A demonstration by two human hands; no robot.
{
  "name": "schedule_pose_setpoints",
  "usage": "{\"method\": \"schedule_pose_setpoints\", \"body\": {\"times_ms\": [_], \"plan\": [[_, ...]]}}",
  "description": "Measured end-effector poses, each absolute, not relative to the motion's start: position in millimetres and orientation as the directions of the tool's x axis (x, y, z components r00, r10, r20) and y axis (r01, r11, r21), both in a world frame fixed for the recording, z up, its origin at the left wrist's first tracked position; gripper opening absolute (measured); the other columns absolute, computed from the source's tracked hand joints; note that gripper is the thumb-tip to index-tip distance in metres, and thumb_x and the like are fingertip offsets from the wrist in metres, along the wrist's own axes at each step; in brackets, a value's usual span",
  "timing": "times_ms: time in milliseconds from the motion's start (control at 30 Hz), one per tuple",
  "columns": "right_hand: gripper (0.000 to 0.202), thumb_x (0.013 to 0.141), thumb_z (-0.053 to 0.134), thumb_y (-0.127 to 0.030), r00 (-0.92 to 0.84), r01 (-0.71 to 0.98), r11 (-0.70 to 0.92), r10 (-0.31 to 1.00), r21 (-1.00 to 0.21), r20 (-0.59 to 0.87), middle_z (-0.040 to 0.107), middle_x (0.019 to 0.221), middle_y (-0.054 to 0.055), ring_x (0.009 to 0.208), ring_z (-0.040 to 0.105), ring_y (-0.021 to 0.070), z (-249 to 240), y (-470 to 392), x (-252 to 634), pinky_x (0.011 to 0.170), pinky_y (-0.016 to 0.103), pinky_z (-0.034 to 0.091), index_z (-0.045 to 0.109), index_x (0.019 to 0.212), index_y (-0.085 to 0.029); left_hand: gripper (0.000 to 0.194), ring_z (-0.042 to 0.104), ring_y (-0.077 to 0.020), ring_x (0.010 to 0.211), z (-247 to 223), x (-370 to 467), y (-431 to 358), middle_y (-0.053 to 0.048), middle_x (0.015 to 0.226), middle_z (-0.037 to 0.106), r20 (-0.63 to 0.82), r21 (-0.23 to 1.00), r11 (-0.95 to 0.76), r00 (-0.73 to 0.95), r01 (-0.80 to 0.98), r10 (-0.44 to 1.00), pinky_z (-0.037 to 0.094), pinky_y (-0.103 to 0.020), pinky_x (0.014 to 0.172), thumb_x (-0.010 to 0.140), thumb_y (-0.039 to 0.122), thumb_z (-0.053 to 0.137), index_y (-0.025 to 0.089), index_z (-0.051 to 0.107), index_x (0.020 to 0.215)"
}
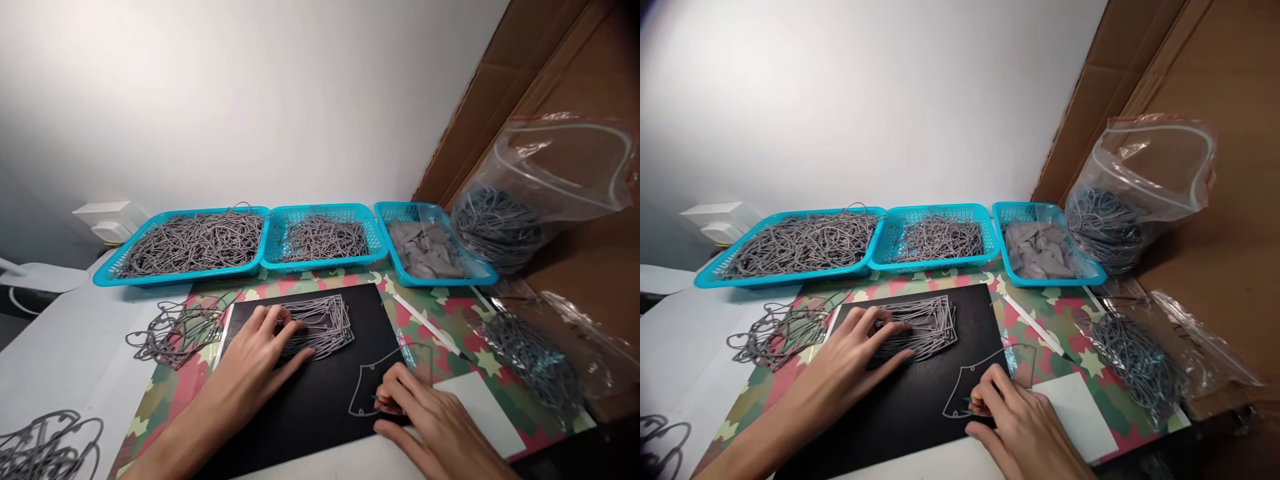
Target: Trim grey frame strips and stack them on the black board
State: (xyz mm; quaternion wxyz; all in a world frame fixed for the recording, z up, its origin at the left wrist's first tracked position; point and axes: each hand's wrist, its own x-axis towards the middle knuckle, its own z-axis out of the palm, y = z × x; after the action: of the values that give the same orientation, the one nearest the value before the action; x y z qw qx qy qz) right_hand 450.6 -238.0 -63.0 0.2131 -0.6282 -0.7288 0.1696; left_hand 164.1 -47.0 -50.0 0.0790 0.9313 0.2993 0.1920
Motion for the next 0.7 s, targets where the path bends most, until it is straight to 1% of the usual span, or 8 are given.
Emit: {"method": "schedule_pose_setpoints", "body": {"times_ms": [67, 133, 267, 367, 433, 500, 567, 700], "plan": [[0.021, 0.101, 0.073, -0.008, -0.155, 0.856, 0.156, 0.987, -0.494, 0.044, 0.076, 0.102, 0.0, 0.079, 0.082, 0.0217, -66, -236, 441, 0.06, 0.028, 0.054, 0.068, 0.106, -0.028, 0.028, 0.065, -0.0342, 0.109, -54, 170, -46, -0.01, 0.119, 0.071, 0.284, 0.286, -0.813, 0.765, 0.507, 0.577, 0.062, -0.049, 0.095, 0.119, 0.048, 0.06, 0.025, 0.077, 0.122], [0.025, 0.099, 0.074, -0.004, -0.201, 0.852, 0.162, 0.979, -0.498, -0.025, 0.075, 0.101, 0.0, 0.08, 0.081, 0.0213, -59, -231, 433, 0.063, 0.028, 0.055, 0.066, 0.104, -0.026, 0.026, 0.064, -0.0331, 0.11, -54, 171, -44, -0.009, 0.118, 0.07, 0.249, 0.342, -0.81, 0.785, 0.477, 0.568, 0.06, -0.048, 0.096, 0.12, 0.045, 0.06, 0.025, 0.074, 0.114], [0.02, 0.103, 0.084, -0.014, -0.259, 0.771, 0.18, 0.965, -0.611, -0.043, 0.08, 0.104, -0.004, 0.085, 0.083, 0.0186, -38, -233, 432, 0.073, 0.025, 0.059, 0.069, 0.103, -0.029, 0.027, 0.063, -0.0312, 0.108, -50, 167, -42, -0.006, 0.116, 0.07, 0.221, 0.398, -0.792, 0.79, 0.462, 0.572, 0.057, -0.045, 0.094, 0.12, 0.048, 0.06, 0.026, 0.071, 0.109], [0.009, 0.111, 0.076, -0.029, -0.108, 0.736, 0.099, 0.994, -0.67, 0.029, 0.081, 0.112, -0.004, 0.096, 0.085, 0.0194, -44, -240, 453, 0.083, 0.025, 0.063, 0.072, 0.116, -0.035, 0.036, 0.063, -0.0337, 0.113, -52, 165, -41, -0.008, 0.121, 0.072, 0.283, 0.312, -0.806, 0.761, 0.503, 0.584, 0.056, -0.049, 0.098, 0.119, 0.059, 0.06, 0.025, 0.071, 0.121], [0.008, 0.116, 0.064, -0.036, 0.146, 0.777, -0.045, 0.983, -0.628, 0.11, 0.078, 0.117, 0.0, 0.089, 0.085, 0.0203, -59, -241, 473, 0.076, 0.028, 0.064, 0.07, 0.121, -0.034, 0.044, 0.063, -0.0358, 0.115, -55, 164, -41, -0.009, 0.122, 0.074, 0.317, 0.237, -0.823, 0.76, 0.517, 0.568, 0.055, -0.052, 0.101, 0.118, 0.065, 0.058, 0.024, 0.071, 0.126], [0.015, 0.115, 0.063, -0.045, 0.321, 0.795, -0.181, 0.936, -0.579, 0.148, 0.075, 0.116, 0.004, 0.081, 0.083, 0.0222, -75, -239, 492, 0.067, 0.03, 0.063, 0.068, 0.118, -0.031, 0.047, 0.062, -0.036, 0.111, -55, 164, -40, -0.009, 0.116, 0.075, 0.321, 0.204, -0.835, 0.771, 0.511, 0.55, 0.054, -0.052, 0.099, 0.118, 0.067, 0.055, 0.023, 0.071, 0.122], [0.02, 0.115, 0.059, -0.047, 0.335, 0.779, -0.212, 0.936, -0.59, 0.106, 0.073, 0.11, 0.004, 0.081, 0.083, 0.023, -84, -235, 503, 0.065, 0.03, 0.063, 0.066, 0.108, -0.03, 0.046, 0.062, -0.0347, 0.107, -53, 164, -41, -0.007, 0.108, 0.074, 0.301, 0.229, -0.839, 0.784, 0.493, 0.543, 0.053, -0.05, 0.095, 0.119, 0.065, 0.054, 0.023, 0.072, 0.113], [0.029, 0.117, 0.048, -0.043, 0.24, 0.779, -0.164, 0.97, -0.605, 0.045, 0.07, 0.098, 0.001, 0.074, 0.08, 0.02, -80, -231, 505, 0.072, 0.031, 0.066, 0.061, 0.095, -0.03, 0.043, 0.06, -0.032, 0.105, -44, 164, -40, -0.005, 0.104, 0.072, 0.208, 0.377, -0.801, 0.8, 0.465, 0.563, 0.051, -0.044, 0.092, 0.118, 0.062, 0.06, 0.024, 0.072, 0.102]]}}
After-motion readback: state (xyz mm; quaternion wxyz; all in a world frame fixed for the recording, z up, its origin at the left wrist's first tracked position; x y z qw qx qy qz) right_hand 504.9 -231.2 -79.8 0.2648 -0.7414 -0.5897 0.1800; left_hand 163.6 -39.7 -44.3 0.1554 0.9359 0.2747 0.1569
